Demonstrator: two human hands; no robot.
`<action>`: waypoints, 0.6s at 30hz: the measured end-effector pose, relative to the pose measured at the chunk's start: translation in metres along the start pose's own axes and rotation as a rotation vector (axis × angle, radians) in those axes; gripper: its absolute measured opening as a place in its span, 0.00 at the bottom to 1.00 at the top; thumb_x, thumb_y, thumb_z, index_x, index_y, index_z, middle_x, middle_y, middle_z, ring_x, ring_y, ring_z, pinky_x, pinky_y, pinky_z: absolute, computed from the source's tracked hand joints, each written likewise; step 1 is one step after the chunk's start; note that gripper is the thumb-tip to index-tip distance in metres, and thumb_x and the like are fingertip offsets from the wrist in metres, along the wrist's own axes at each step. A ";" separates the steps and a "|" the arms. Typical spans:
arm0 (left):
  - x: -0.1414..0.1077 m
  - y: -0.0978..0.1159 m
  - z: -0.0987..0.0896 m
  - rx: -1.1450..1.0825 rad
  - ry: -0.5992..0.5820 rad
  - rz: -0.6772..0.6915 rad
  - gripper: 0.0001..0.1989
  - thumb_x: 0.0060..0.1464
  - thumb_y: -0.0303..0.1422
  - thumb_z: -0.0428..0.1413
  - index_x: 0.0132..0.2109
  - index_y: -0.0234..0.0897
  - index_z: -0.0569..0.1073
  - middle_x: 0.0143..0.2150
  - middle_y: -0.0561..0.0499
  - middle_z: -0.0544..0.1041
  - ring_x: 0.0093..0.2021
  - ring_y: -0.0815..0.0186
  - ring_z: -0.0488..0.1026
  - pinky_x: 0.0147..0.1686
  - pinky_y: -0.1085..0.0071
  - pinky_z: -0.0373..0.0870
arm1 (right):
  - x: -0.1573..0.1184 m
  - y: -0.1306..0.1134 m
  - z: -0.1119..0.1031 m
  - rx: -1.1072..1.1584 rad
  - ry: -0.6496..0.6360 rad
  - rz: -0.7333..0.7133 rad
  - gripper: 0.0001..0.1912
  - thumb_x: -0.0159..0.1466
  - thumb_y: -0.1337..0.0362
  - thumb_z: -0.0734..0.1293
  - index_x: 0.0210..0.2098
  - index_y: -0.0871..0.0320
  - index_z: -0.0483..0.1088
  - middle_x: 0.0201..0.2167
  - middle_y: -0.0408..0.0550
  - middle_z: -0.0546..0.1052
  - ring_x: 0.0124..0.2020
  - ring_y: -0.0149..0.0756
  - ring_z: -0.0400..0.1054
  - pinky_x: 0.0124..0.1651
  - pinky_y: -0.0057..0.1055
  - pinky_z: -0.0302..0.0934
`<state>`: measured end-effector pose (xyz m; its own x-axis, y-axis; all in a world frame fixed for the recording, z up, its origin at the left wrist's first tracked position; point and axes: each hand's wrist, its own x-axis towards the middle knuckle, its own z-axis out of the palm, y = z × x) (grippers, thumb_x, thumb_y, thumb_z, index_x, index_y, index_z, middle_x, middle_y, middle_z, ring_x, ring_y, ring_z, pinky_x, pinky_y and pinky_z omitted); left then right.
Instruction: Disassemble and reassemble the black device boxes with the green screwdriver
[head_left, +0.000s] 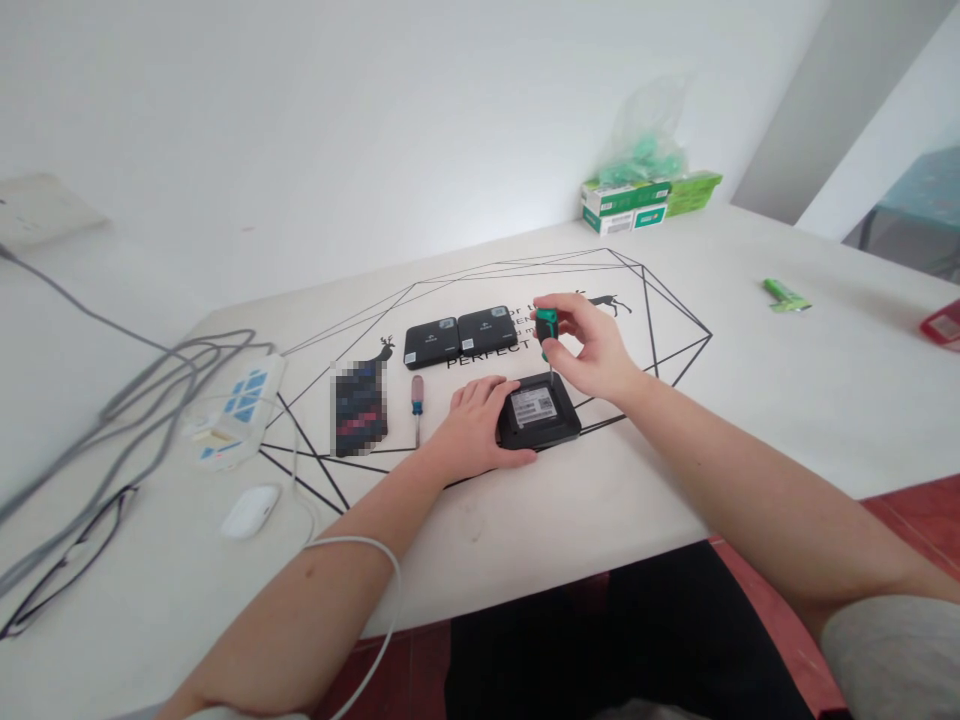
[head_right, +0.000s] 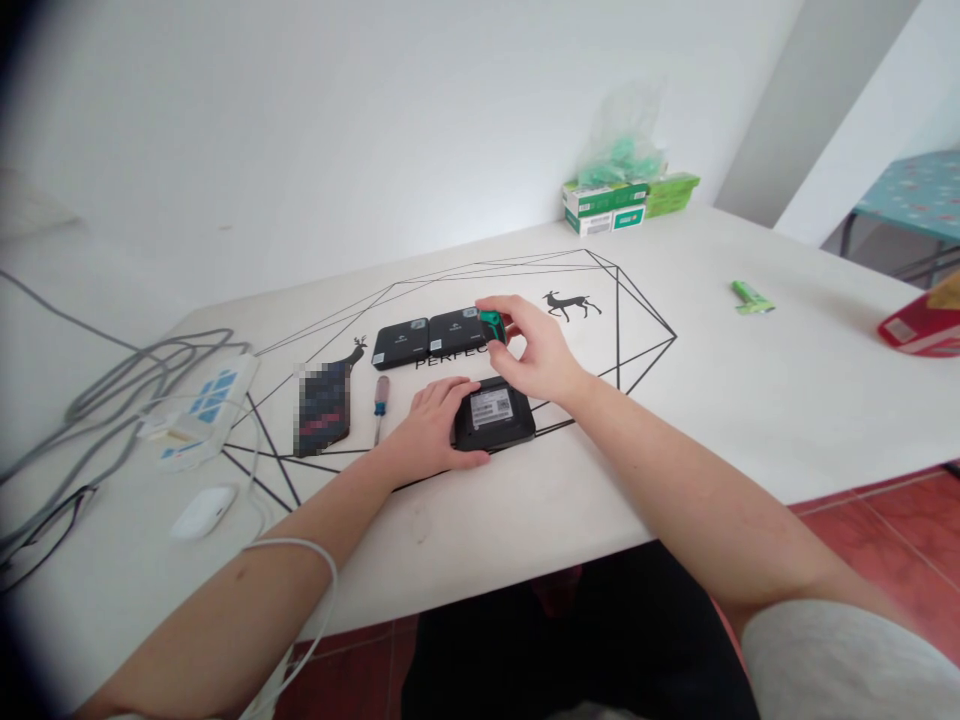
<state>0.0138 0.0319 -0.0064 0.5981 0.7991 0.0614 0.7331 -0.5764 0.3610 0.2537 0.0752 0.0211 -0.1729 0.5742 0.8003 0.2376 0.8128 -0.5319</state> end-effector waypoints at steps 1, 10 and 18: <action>0.000 0.000 0.000 -0.003 0.000 0.001 0.51 0.50 0.54 0.70 0.73 0.40 0.60 0.73 0.34 0.61 0.73 0.38 0.56 0.72 0.38 0.52 | 0.001 -0.001 0.000 -0.002 -0.005 0.000 0.20 0.65 0.65 0.68 0.57 0.50 0.70 0.51 0.50 0.79 0.46 0.39 0.77 0.43 0.38 0.76; -0.001 -0.001 0.002 0.018 -0.007 -0.011 0.52 0.50 0.57 0.69 0.74 0.41 0.59 0.74 0.35 0.60 0.75 0.39 0.55 0.73 0.40 0.51 | 0.001 -0.003 0.003 0.060 0.041 0.078 0.21 0.66 0.62 0.70 0.58 0.49 0.68 0.47 0.48 0.76 0.44 0.38 0.73 0.46 0.41 0.74; 0.000 0.000 0.001 0.020 -0.025 -0.020 0.52 0.51 0.56 0.69 0.74 0.38 0.59 0.75 0.34 0.59 0.75 0.38 0.54 0.73 0.40 0.51 | 0.000 -0.004 0.004 0.104 0.023 0.145 0.17 0.69 0.57 0.68 0.56 0.48 0.71 0.54 0.51 0.75 0.50 0.42 0.73 0.45 0.42 0.75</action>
<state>0.0141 0.0321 -0.0071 0.5906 0.8064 0.0310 0.7513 -0.5635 0.3435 0.2485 0.0723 0.0222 -0.1221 0.6850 0.7183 0.1585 0.7278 -0.6672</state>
